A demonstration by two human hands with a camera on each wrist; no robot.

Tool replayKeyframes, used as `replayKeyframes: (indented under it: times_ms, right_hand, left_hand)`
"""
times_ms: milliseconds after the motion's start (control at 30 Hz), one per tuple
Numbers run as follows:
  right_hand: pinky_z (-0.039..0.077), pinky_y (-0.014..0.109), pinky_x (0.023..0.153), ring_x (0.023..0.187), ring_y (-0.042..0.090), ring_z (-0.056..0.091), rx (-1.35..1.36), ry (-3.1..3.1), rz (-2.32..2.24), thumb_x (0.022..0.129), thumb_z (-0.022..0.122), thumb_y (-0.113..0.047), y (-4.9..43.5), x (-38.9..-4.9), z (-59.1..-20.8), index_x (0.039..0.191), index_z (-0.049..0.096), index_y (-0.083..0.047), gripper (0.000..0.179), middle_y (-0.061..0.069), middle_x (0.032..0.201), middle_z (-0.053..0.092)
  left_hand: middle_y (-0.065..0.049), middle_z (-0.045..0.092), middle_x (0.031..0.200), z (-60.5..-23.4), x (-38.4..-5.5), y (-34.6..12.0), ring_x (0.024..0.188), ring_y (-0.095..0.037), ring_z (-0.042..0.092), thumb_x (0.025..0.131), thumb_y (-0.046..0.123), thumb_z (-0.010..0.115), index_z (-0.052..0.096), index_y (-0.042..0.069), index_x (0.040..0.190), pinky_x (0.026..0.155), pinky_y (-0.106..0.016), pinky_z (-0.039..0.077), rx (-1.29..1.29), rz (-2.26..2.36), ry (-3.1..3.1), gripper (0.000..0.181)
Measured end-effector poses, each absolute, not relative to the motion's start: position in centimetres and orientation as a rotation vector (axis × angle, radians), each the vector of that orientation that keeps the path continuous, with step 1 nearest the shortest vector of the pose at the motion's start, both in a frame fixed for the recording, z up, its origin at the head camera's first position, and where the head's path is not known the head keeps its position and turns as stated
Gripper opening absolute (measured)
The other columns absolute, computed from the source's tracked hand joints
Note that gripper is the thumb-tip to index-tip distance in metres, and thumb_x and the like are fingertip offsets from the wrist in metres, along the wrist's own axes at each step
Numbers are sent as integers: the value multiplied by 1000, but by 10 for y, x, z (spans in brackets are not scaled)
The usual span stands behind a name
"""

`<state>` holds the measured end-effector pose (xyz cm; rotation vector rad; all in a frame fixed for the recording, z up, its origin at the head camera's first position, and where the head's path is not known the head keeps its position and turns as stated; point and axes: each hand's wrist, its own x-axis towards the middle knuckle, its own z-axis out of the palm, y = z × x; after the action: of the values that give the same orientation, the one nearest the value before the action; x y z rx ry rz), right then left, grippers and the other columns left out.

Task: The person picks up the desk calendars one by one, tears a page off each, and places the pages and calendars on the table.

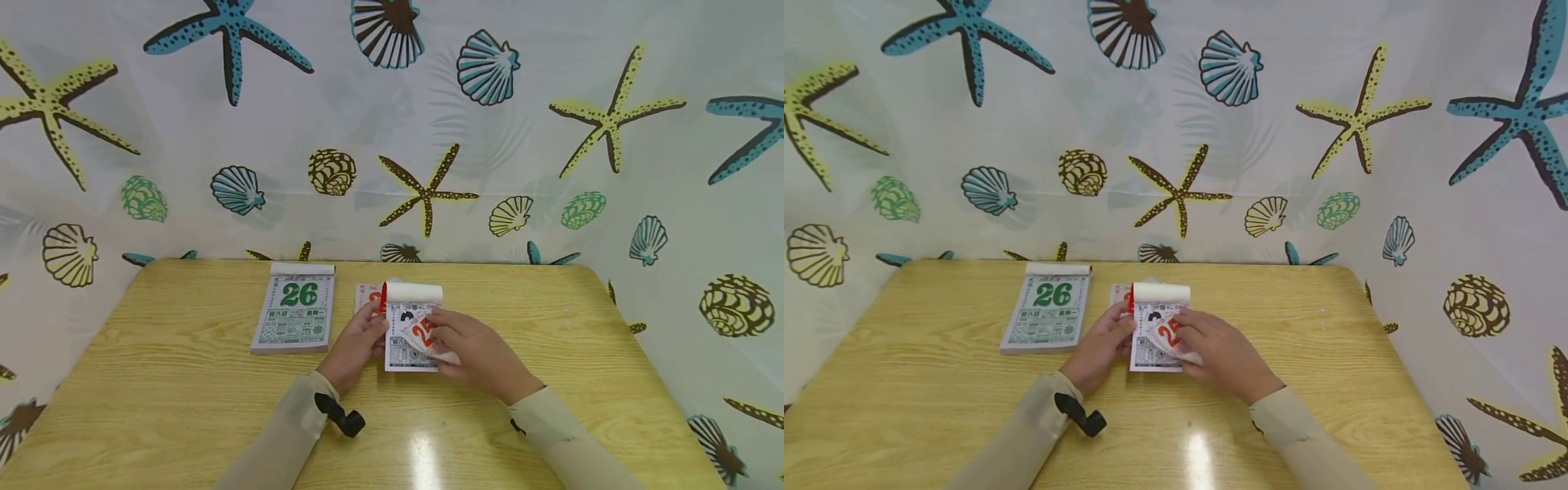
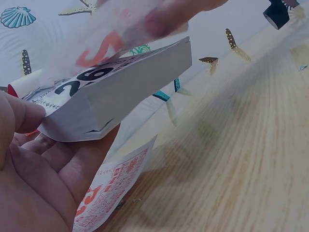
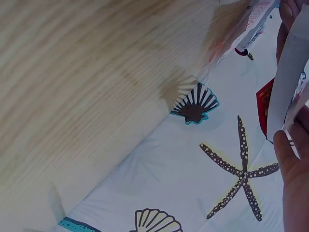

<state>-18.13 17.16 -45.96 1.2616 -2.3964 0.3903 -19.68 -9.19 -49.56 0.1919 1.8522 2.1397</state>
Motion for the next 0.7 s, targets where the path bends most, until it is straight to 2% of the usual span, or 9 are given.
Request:
replayKeyframes:
  times_ms: [100, 200, 267, 367, 433, 533, 700]
  right_hand:
    - [47, 42, 110, 135, 27, 55, 1197, -2464, 572, 85, 76, -31, 171, -178, -460, 121, 64, -7, 45, 10, 144, 58]
    - [51, 45, 104, 127, 26, 57, 935, -2583, 913, 93, 68, -33, 167, -174, -457, 131, 58, -6, 48, 8, 139, 58]
    - [54, 46, 96, 117, 24, 60, 677, -2628, 1171, 99, 66, -33, 162, -175, -454, 133, 55, -7, 44, 6, 131, 59]
    - [55, 41, 84, 100, 21, 61, 353, -2671, 1399, 100, 68, -36, 154, -180, -448, 127, 56, -9, 40, 4, 115, 62]
    - [53, 37, 77, 91, 20, 61, 245, -2701, 1437, 99, 71, -36, 150, -183, -446, 119, 60, -10, 35, 4, 103, 64]
    - [51, 34, 70, 80, 19, 60, 180, -2729, 1397, 97, 74, -32, 146, -186, -444, 108, 63, -10, 27, 4, 90, 64]
    - [49, 31, 61, 72, 17, 57, 111, -2720, 1299, 96, 76, -25, 143, -185, -444, 100, 65, -11, 19, 1, 82, 63]
  left_hand:
    - [-15, 59, 143, -496, -198, -92, 113, -24, 66, 112, 13, 42, 36, 18, 157, 90, -36, 55, 199, 2151, 1840, 45]
    - [-14, 59, 144, -495, -199, -92, 114, -25, 66, 112, 13, 41, 37, 19, 156, 91, -37, 56, 204, 2158, 1823, 44]
    - [-12, 60, 144, -494, -199, -92, 114, -25, 67, 112, 13, 42, 39, 20, 154, 90, -36, 56, 199, 2159, 1829, 43]
    - [-11, 61, 142, -492, -199, -90, 111, -24, 67, 111, 13, 42, 41, 20, 153, 89, -36, 56, 190, 2153, 1849, 42]
    - [-13, 61, 142, -491, -199, -89, 110, -24, 67, 111, 12, 42, 40, 19, 153, 89, -36, 55, 202, 2144, 1860, 43]
    - [-12, 60, 143, -492, -199, -86, 110, -24, 67, 111, 12, 43, 38, 20, 155, 90, -37, 56, 201, 2129, 1869, 45]
    - [-10, 61, 143, -496, -200, -83, 112, -24, 66, 111, 14, 46, 38, 23, 155, 90, -37, 55, 191, 2108, 1909, 46]
